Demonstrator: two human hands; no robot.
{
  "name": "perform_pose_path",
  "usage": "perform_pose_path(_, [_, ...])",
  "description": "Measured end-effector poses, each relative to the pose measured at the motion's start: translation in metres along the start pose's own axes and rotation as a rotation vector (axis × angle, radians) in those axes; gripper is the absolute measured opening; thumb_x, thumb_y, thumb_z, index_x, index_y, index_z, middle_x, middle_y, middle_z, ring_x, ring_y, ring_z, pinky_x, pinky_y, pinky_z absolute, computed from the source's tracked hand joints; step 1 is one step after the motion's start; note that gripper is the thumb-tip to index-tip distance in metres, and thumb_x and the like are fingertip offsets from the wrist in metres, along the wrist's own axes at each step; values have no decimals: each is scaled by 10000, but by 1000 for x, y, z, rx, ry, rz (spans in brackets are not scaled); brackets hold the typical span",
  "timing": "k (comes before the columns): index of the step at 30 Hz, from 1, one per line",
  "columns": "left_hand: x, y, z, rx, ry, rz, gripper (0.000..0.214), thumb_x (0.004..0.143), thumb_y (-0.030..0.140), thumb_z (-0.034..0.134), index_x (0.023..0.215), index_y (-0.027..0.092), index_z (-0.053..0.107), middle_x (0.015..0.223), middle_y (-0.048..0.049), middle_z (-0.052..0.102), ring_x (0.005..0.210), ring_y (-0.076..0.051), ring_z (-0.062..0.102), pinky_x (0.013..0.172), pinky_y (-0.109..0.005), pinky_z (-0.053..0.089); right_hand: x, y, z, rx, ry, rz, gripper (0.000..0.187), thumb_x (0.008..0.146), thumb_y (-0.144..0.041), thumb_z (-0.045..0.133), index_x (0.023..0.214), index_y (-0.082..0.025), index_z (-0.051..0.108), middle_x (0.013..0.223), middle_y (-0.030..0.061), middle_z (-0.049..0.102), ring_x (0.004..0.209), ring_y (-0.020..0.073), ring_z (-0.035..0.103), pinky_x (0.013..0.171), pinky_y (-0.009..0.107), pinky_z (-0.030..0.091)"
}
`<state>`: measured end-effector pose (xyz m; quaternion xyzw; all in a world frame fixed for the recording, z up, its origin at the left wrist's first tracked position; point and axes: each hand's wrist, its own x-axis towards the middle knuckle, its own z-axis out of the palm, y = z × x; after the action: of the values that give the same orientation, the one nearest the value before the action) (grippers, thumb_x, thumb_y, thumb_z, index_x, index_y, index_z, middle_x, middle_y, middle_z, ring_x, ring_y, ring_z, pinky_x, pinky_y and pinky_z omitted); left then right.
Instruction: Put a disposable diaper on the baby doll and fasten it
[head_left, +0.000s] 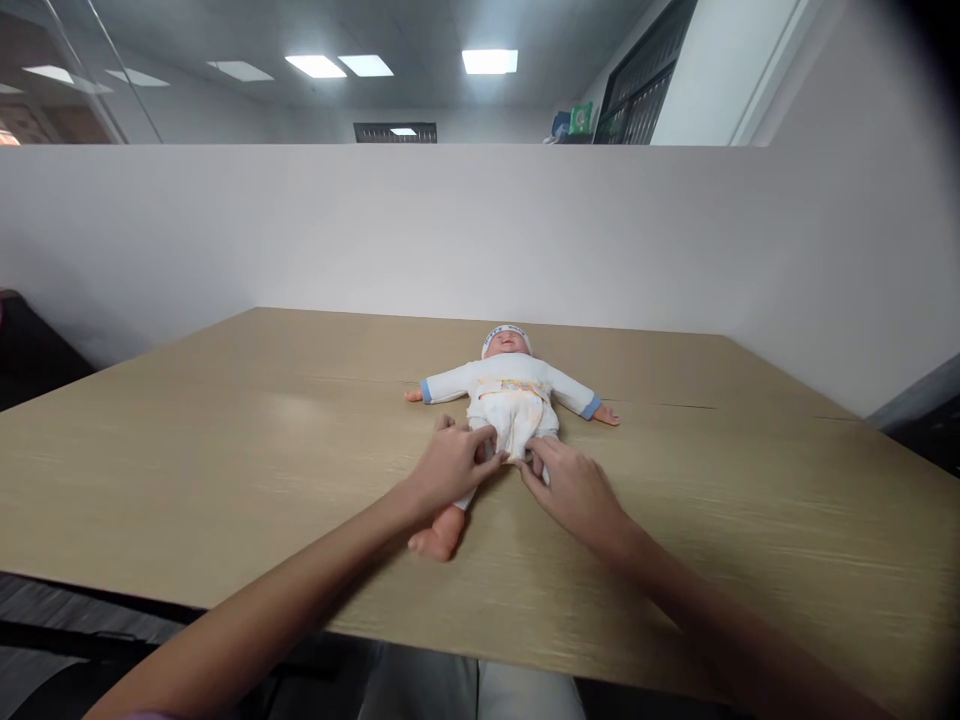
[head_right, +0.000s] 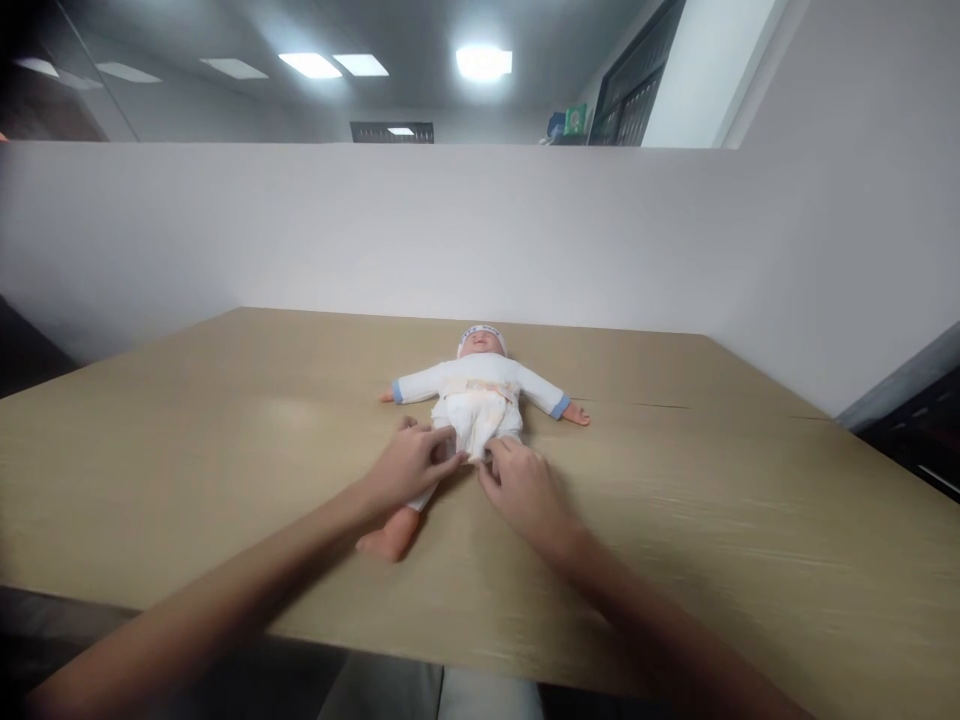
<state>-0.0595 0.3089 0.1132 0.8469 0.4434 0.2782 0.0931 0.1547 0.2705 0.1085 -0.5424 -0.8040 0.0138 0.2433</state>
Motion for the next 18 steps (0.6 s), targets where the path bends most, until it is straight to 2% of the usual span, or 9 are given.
perform_pose_path(3, [-3,-1,-1,11,2,25,322,1006,456,593,787,220,609,809,-20,666,810,-219,600,860,-383,348,2,3,5,-6,74,-47,173,1004,-289,600,838,-242,595,878,46,684,842,240,631,685,349,409])
perform_pose_path(6, [-2,-3,-1,-109,35,67,242,1000,413,602,858,221,638,1078,-63,675,988,-245,607,898,-379,397,-1,5,6,10,113,-59,105,998,-294,626,907,-243,634,983,60,697,954,266,631,753,373,456])
perform_pose_path(8, [-2,-5,-1,-187,55,83,212,999,394,598,884,220,641,1166,-82,652,1038,-254,597,931,-380,428,-4,4,6,27,114,-46,75,998,-315,638,973,-247,655,1070,67,699,1017,280,626,794,392,478])
perform_pose_path(12, [-2,-6,-1,-232,40,95,186,999,371,588,886,226,617,1129,-81,663,1027,-261,586,937,-386,444,-8,1,6,64,97,-34,121,980,-323,661,1078,-251,666,1191,91,690,1088,313,604,880,441,496])
perform_pose_path(15, [-2,-4,-2,-236,29,110,177,996,345,579,862,230,586,1060,-68,673,983,-256,568,906,-380,439,-9,0,6,95,80,-47,136,971,-292,660,1096,-237,658,1200,96,696,1107,325,584,952,471,479])
perform_pose_path(18, [-2,-2,-3,-218,18,102,191,995,330,556,832,232,559,957,-59,654,945,-254,545,875,-372,428,-8,-3,6,118,71,-29,140,968,-289,649,1094,-227,644,1179,95,712,1085,330,573,945,472,468])
